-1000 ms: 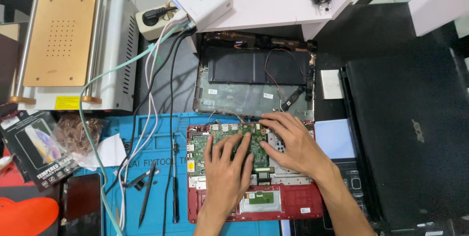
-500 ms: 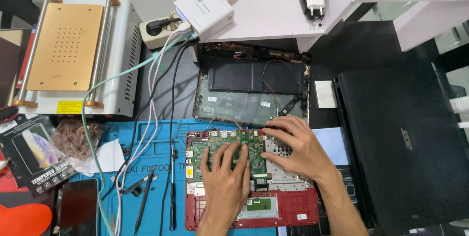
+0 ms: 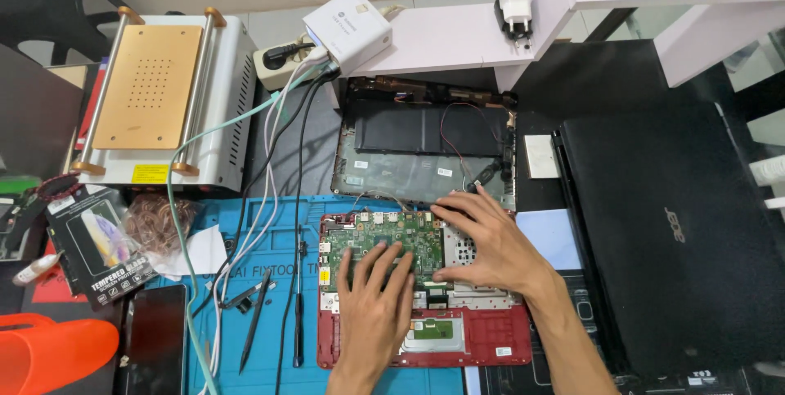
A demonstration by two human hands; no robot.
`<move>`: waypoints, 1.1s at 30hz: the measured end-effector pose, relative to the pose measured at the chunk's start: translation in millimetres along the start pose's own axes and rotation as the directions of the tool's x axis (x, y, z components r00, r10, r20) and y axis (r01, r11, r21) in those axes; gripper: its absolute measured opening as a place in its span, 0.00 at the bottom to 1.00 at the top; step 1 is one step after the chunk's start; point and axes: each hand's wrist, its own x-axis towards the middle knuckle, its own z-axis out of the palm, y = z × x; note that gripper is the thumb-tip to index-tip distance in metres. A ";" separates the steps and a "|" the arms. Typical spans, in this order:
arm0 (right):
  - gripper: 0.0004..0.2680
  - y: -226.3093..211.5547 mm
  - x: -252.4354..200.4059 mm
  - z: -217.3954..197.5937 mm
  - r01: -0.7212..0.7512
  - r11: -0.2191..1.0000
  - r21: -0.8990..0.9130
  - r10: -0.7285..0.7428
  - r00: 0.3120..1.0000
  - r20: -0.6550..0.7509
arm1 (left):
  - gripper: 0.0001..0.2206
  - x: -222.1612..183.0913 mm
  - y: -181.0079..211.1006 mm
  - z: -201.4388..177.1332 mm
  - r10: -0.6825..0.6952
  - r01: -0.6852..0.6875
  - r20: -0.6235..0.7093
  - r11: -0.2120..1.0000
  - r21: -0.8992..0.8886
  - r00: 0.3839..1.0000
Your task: The recorder is reassembling a laptop by installing the motherboard and connecting various internal ribbon cables.
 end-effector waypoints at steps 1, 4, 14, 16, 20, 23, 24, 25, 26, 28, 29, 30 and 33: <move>0.36 -0.9 -0.4 0.0 0.000 1.000 0.002 0.000 1.000 -0.002 | 0.16 -1.8 1.0 -1.4 0.002 -0.002 0.001 1.000 0.003 1.000; 0.36 -2.5 -0.7 0.6 0.013 1.000 0.015 -0.013 1.000 -0.009 | 0.14 -7.4 2.2 -3.5 -0.017 0.018 0.016 1.000 -0.023 1.000; 0.34 -3.9 0.1 2.8 0.015 1.000 0.002 -0.015 1.000 -0.008 | 0.17 -10.1 3.3 -10.3 -0.003 0.004 0.046 1.000 -0.008 0.999; 0.34 -4.9 -1.3 3.1 0.024 1.000 0.007 -0.023 1.000 -0.015 | 0.18 -12.8 4.0 -9.3 -0.001 0.001 0.051 1.000 -0.002 0.999; 0.35 -7.0 -1.4 0.7 0.035 0.999 -0.009 -0.035 0.999 -0.014 | 0.18 -17.1 5.2 -8.0 -0.012 0.013 0.049 1.000 -0.009 0.999; 0.35 -6.5 -1.7 3.7 0.038 0.999 -0.009 -0.038 0.999 -0.016 | 0.20 -20.9 5.4 -9.2 -0.012 0.012 0.060 1.000 -0.005 0.998; 0.35 -4.9 -1.2 5.1 0.027 1.000 -0.012 -0.027 1.000 -0.016 | 0.21 -20.9 4.8 -9.1 -0.003 0.003 0.072 1.000 -0.010 0.997; 0.35 -7.6 -0.6 3.1 0.029 1.000 -0.012 -0.029 0.999 -0.018 | 0.21 -22.7 4.2 -9.4 -0.001 0.002 0.071 1.000 -0.008 0.998; 0.35 -9.8 0.1 1.2 0.019 1.000 -0.008 -0.019 1.000 -0.011 | 0.20 -24.3 3.5 -9.2 -0.019 0.019 0.043 1.000 -0.005 0.999; 0.34 -10.9 -0.9 -0.6 0.003 1.000 -0.004 -0.003 1.000 -0.003 | 0.20 -26.5 3.2 -9.1 -0.036 0.036 0.020 0.999 -0.006 0.999; 0.34 -10.5 -1.3 0.0 0.007 1.000 -0.002 -0.007 1.000 -0.001 | 0.19 -27.5 3.2 -10.4 -0.054 0.054 0.001 0.999 0.002 0.999; 0.34 -10.0 -1.7 0.6 0.011 1.000 0.000 -0.011 1.000 0.001 | 0.18 -28.4 3.1 -11.7 -0.071 0.071 -0.018 0.997 0.009 0.997; 0.34 -10.8 -1.2 -0.3 0.018 1.000 -0.005 -0.018 1.000 -0.007 | 0.17 -28.0 1.0 -9.5 -0.100 0.100 -0.020 0.995 0.016 0.995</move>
